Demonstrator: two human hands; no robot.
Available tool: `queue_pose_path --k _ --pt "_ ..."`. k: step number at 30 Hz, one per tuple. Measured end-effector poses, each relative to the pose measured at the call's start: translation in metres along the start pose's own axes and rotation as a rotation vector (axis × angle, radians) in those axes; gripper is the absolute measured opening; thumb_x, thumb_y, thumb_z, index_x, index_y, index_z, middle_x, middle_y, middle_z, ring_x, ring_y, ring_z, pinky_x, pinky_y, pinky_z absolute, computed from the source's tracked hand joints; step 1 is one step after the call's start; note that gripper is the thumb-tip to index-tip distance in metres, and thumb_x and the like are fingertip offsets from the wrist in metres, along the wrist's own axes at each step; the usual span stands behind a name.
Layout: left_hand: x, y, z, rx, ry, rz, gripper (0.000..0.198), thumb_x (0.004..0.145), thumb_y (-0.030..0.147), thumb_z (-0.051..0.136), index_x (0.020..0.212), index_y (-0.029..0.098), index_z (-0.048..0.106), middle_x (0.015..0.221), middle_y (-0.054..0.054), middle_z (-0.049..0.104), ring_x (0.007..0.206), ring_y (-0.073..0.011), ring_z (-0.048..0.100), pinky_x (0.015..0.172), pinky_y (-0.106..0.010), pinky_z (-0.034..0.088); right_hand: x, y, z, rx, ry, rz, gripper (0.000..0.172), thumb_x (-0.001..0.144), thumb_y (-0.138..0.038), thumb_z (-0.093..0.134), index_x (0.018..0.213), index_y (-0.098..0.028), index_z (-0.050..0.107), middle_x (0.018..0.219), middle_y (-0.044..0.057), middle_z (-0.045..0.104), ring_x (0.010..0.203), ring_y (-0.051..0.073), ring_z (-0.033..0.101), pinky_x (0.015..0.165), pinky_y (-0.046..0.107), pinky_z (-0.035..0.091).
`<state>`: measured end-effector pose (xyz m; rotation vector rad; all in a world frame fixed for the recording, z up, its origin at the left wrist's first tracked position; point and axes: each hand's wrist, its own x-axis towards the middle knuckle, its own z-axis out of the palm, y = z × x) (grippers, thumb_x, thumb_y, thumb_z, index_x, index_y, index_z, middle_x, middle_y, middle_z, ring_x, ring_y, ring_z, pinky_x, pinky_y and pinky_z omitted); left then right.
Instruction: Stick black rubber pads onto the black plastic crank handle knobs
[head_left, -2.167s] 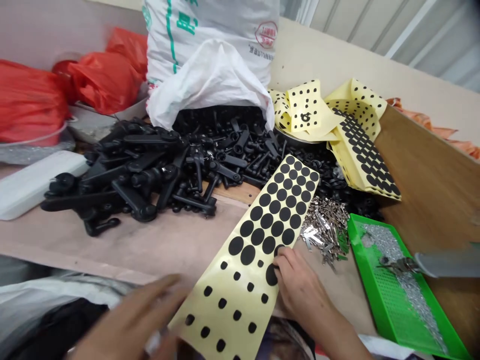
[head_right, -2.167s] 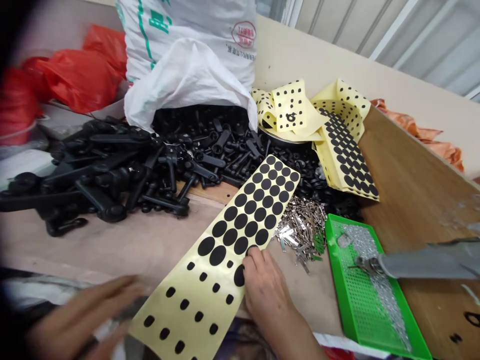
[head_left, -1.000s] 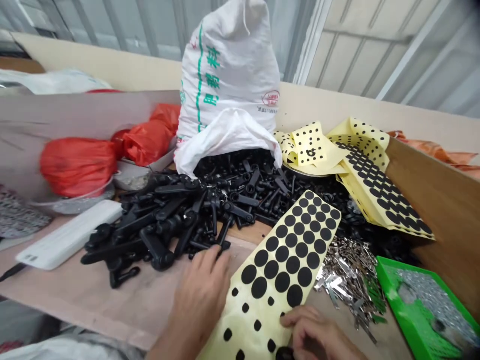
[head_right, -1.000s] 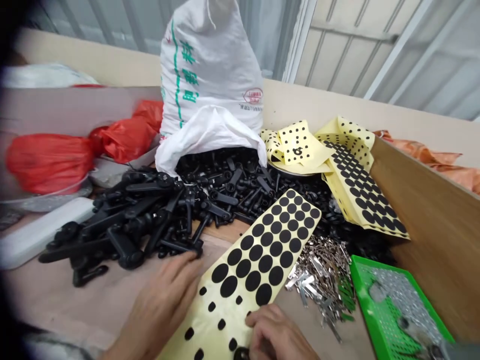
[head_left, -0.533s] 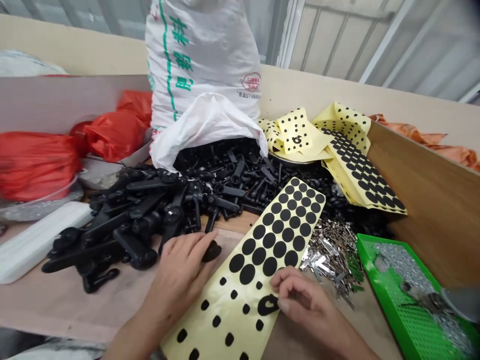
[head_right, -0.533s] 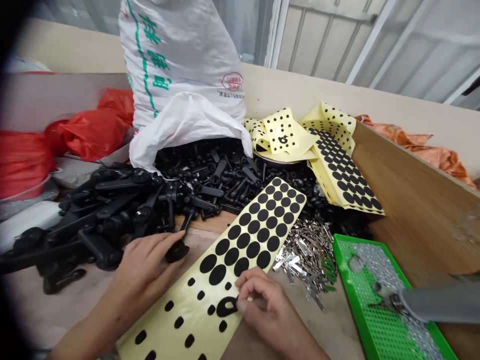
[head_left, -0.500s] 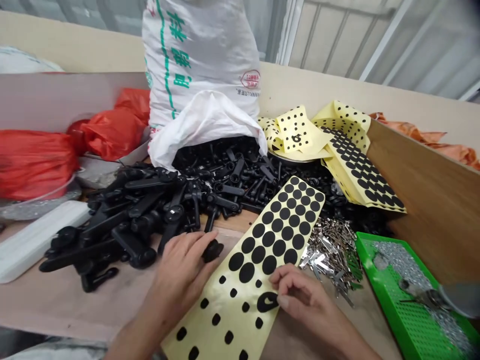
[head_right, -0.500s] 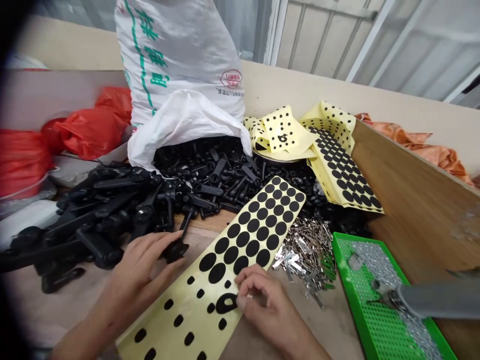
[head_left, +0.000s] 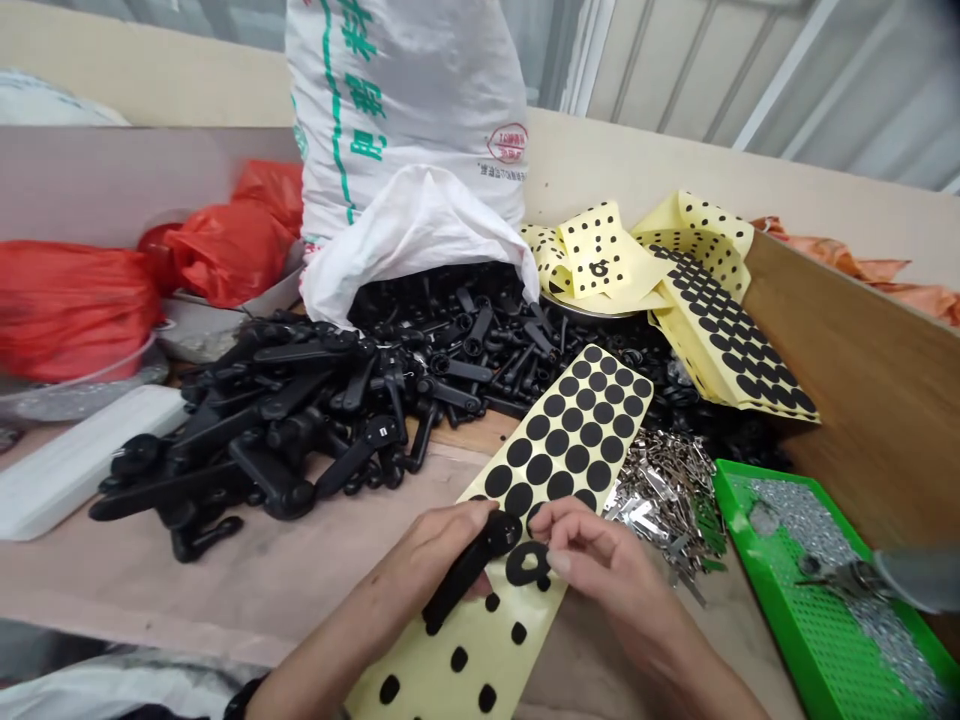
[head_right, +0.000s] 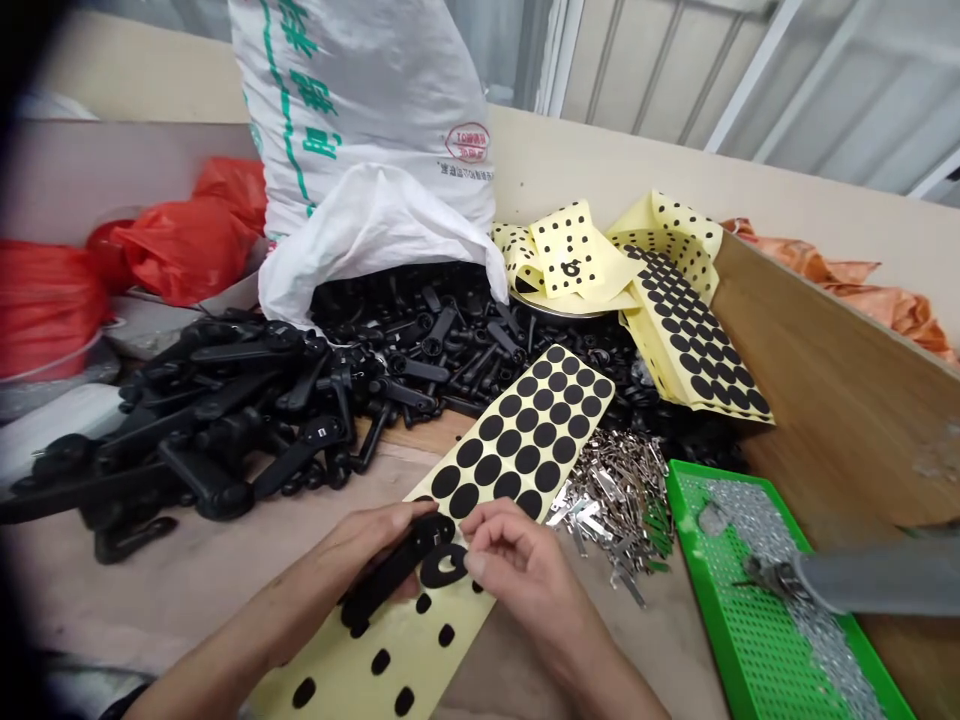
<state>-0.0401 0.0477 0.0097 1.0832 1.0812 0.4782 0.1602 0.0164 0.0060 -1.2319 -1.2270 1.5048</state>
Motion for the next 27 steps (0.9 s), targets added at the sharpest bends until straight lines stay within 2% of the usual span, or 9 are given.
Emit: queue_pose_path --k 4,7,11,16,21,27 --pt "0.004 -0.01 0.004 -0.007 -0.019 0.009 0.05 0.087 0.055 0.038 0.11 0.016 0.061 0.064 -0.001 0.064 0.065 -0.018 0.06 0.059 -0.024 0.043 0.005 0.002 0.002 -0.008 0.0 -0.002 0.017 0.071 -0.031 0.065 0.064 -0.018 0.058 0.096 0.006 0.055 0.088 0.021 0.054 0.073 0.031 0.043" --pt "0.006 -0.012 0.006 -0.001 -0.037 -0.021 0.056 0.085 0.059 0.041 0.114 0.014 0.058 0.062 -0.003 0.065 0.065 -0.0193 0.061 0.06 -0.025 0.044 0.008 0.004 0.002 -0.002 -0.001 0.0 0.017 0.07 -0.032 0.065 0.063 -0.018 0.058 0.096 0.006 0.054 0.085 0.02 0.054 0.071 0.031 0.043" --pt "0.003 -0.007 0.008 -0.007 -0.069 -0.012 0.052 0.085 0.055 0.042 0.111 0.014 0.06 0.065 -0.002 0.064 0.069 -0.0202 0.063 0.063 -0.027 0.047 0.009 0.006 0.002 -0.022 0.005 -0.006 0.018 0.07 -0.032 0.065 0.062 -0.018 0.058 0.093 0.006 0.055 0.083 0.02 0.054 0.069 0.03 0.044" --pt "-0.001 -0.006 0.008 -0.007 -0.086 -0.014 0.05 0.088 0.051 0.038 0.121 0.017 0.055 0.068 -0.001 0.066 0.072 -0.02 0.063 0.069 -0.029 0.047 0.009 0.009 0.002 -0.008 0.001 -0.002 0.018 0.071 -0.031 0.065 0.063 -0.018 0.058 0.093 0.006 0.056 0.082 0.019 0.054 0.067 0.03 0.044" --pt "0.001 -0.012 0.009 -0.004 -0.059 -0.028 0.057 0.085 0.055 0.04 0.125 0.015 0.051 0.066 -0.002 0.067 0.072 -0.0203 0.063 0.068 -0.029 0.047 0.009 0.009 0.002 -0.039 -0.009 -0.016 0.017 0.073 -0.03 0.063 0.064 -0.018 0.058 0.092 0.006 0.056 0.083 0.019 0.054 0.068 0.029 0.044" --pt "0.004 -0.016 0.013 -0.023 -0.005 -0.073 0.063 0.075 0.048 0.056 0.126 0.012 0.05 0.06 -0.001 0.066 0.063 -0.0192 0.062 0.063 -0.028 0.046 0.008 0.007 0.003 -0.069 0.014 -0.016 0.015 0.07 -0.029 0.064 0.062 -0.018 0.057 0.09 0.006 0.057 0.081 0.019 0.054 0.065 0.028 0.044"
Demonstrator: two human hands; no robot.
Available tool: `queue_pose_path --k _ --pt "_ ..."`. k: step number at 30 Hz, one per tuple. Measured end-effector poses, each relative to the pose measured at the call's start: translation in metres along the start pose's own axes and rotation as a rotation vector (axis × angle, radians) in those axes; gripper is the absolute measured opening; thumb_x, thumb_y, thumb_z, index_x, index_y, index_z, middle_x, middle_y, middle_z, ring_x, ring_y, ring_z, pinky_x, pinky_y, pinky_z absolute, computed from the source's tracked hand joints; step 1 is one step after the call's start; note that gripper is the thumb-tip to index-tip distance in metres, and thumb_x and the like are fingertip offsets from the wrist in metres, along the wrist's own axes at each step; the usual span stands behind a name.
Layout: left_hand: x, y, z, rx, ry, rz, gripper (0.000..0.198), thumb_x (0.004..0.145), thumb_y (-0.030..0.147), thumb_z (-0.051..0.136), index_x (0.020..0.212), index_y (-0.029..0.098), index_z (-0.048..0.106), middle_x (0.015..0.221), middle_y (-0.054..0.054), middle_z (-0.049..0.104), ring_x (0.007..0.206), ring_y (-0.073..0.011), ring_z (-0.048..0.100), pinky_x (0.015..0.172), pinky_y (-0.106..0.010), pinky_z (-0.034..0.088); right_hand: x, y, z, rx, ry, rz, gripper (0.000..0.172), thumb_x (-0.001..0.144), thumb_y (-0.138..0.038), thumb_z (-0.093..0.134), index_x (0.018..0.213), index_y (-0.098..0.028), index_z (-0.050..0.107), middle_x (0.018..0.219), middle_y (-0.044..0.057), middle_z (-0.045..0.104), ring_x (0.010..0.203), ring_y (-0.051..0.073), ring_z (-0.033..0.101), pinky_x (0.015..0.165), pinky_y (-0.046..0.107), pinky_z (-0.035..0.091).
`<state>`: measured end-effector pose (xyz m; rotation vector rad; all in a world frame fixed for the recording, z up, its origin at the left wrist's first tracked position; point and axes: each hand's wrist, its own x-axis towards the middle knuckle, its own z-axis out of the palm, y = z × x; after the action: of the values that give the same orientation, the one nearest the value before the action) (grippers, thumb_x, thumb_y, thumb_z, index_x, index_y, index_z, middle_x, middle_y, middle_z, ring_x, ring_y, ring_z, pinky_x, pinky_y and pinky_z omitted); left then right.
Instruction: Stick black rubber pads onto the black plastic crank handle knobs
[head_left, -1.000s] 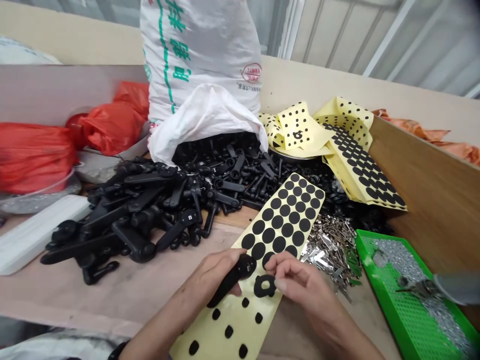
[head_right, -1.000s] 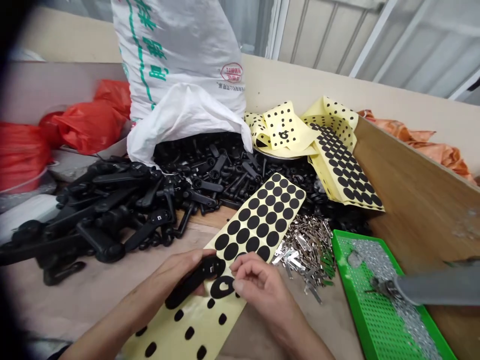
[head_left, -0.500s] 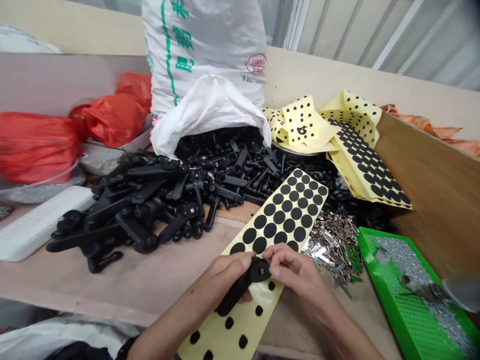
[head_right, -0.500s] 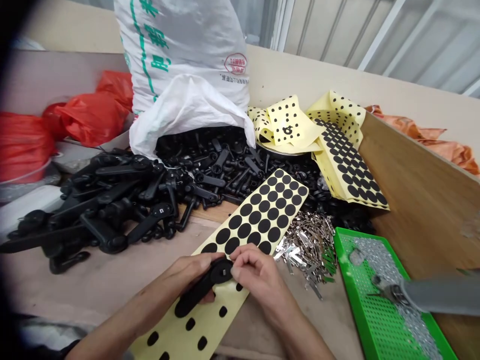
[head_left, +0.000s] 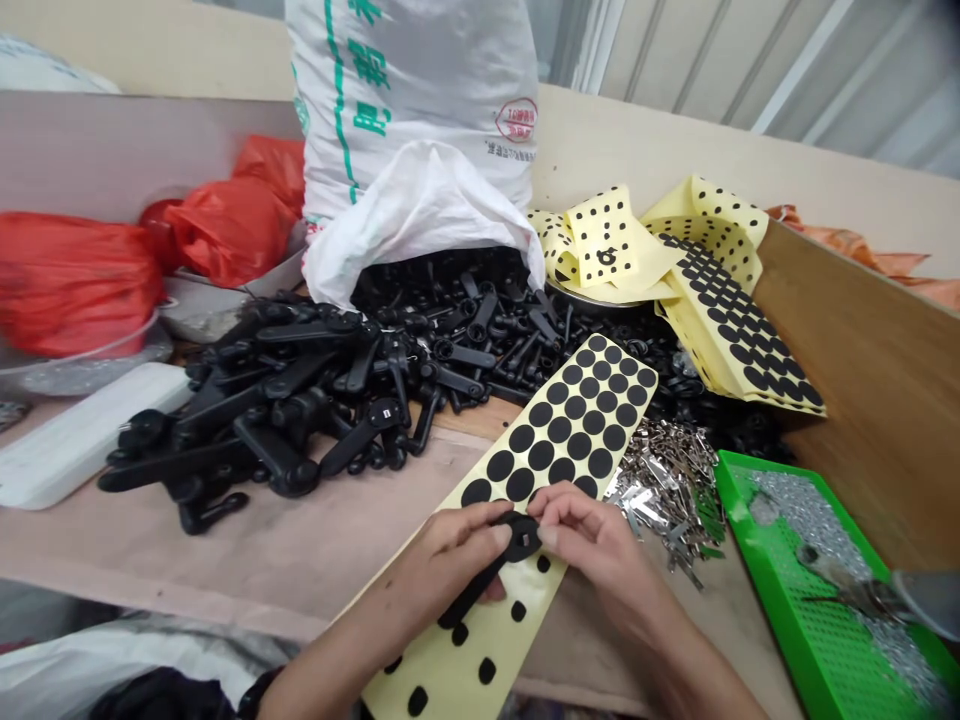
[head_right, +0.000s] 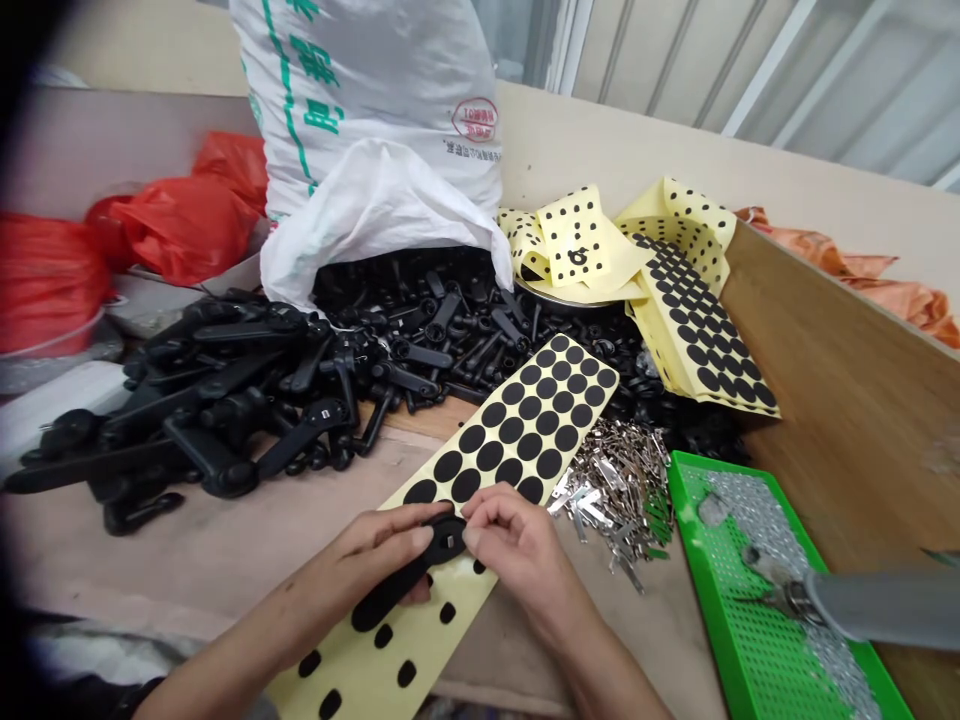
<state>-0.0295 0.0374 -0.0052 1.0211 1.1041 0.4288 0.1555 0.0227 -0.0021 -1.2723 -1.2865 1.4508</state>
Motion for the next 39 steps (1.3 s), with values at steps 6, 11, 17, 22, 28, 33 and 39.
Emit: queue_pose_path --k 6,11,17,22,28,33,39 --pt "-0.004 0.002 0.005 -0.035 0.03 -0.001 0.055 0.075 0.042 0.054 0.121 0.012 0.055 0.055 0.001 0.063 0.055 -0.014 0.058 0.053 -0.022 0.039 -0.001 0.003 0.001 0.049 0.007 0.021 0.016 0.069 -0.029 0.064 0.06 -0.018 0.057 0.088 0.005 0.057 0.079 0.018 0.053 0.064 0.027 0.043" --pt "-0.006 -0.001 0.004 -0.035 0.022 0.02 0.05 0.08 0.045 0.051 0.119 0.014 0.056 0.058 0.0 0.065 0.059 -0.0143 0.059 0.054 -0.021 0.041 -0.001 0.003 0.003 0.049 -0.002 0.026 0.016 0.068 -0.029 0.065 0.06 -0.017 0.058 0.089 0.005 0.056 0.079 0.017 0.054 0.066 0.028 0.043" --pt "0.0 -0.008 0.008 -0.059 -0.004 0.107 0.042 0.08 0.042 0.053 0.109 0.013 0.059 0.056 0.003 0.059 0.052 -0.0116 0.056 0.053 -0.021 0.045 0.002 0.003 0.002 -0.03 -0.011 0.002 0.013 0.069 -0.026 0.064 0.061 -0.018 0.058 0.088 0.005 0.057 0.081 0.018 0.056 0.069 0.029 0.046" --pt "0.004 -0.022 0.014 0.035 0.145 0.262 0.033 0.084 0.039 0.051 0.104 0.014 0.059 0.054 0.005 0.052 0.047 -0.01 0.052 0.046 -0.018 0.041 0.0 0.002 0.006 -0.279 -0.015 -0.126 0.012 0.076 -0.017 0.054 0.065 -0.018 0.052 0.083 0.003 0.055 0.075 0.016 0.054 0.063 0.026 0.044" --pt "-0.004 -0.027 0.013 0.197 0.281 0.355 0.032 0.085 0.037 0.049 0.106 0.015 0.059 0.055 0.005 0.053 0.047 -0.0114 0.054 0.048 -0.02 0.041 -0.005 0.012 0.02 -0.354 0.013 -0.17 0.009 0.087 -0.023 0.046 0.079 -0.021 0.044 0.082 0.001 0.05 0.071 0.014 0.051 0.064 0.026 0.043" --pt "-0.012 -0.025 0.012 0.24 0.343 0.416 0.031 0.086 0.038 0.047 0.105 0.017 0.059 0.051 0.005 0.053 0.048 -0.0123 0.053 0.048 -0.019 0.041 -0.001 0.016 0.029 0.08 -0.061 0.01 0.018 0.084 -0.034 0.055 0.087 -0.023 0.042 0.091 0.001 0.051 0.069 0.011 0.051 0.066 0.027 0.047" --pt "-0.049 -0.053 -0.011 0.306 0.41 0.398 0.031 0.081 0.041 0.055 0.105 0.024 0.064 0.061 0.002 0.065 0.056 -0.0172 0.06 0.053 -0.021 0.048 -0.013 0.002 0.045 -0.181 -0.306 -0.001 0.013 0.086 -0.03 0.051 0.096 -0.022 0.051 0.082 0.0 0.054 0.077 0.015 0.054 0.067 0.026 0.043"
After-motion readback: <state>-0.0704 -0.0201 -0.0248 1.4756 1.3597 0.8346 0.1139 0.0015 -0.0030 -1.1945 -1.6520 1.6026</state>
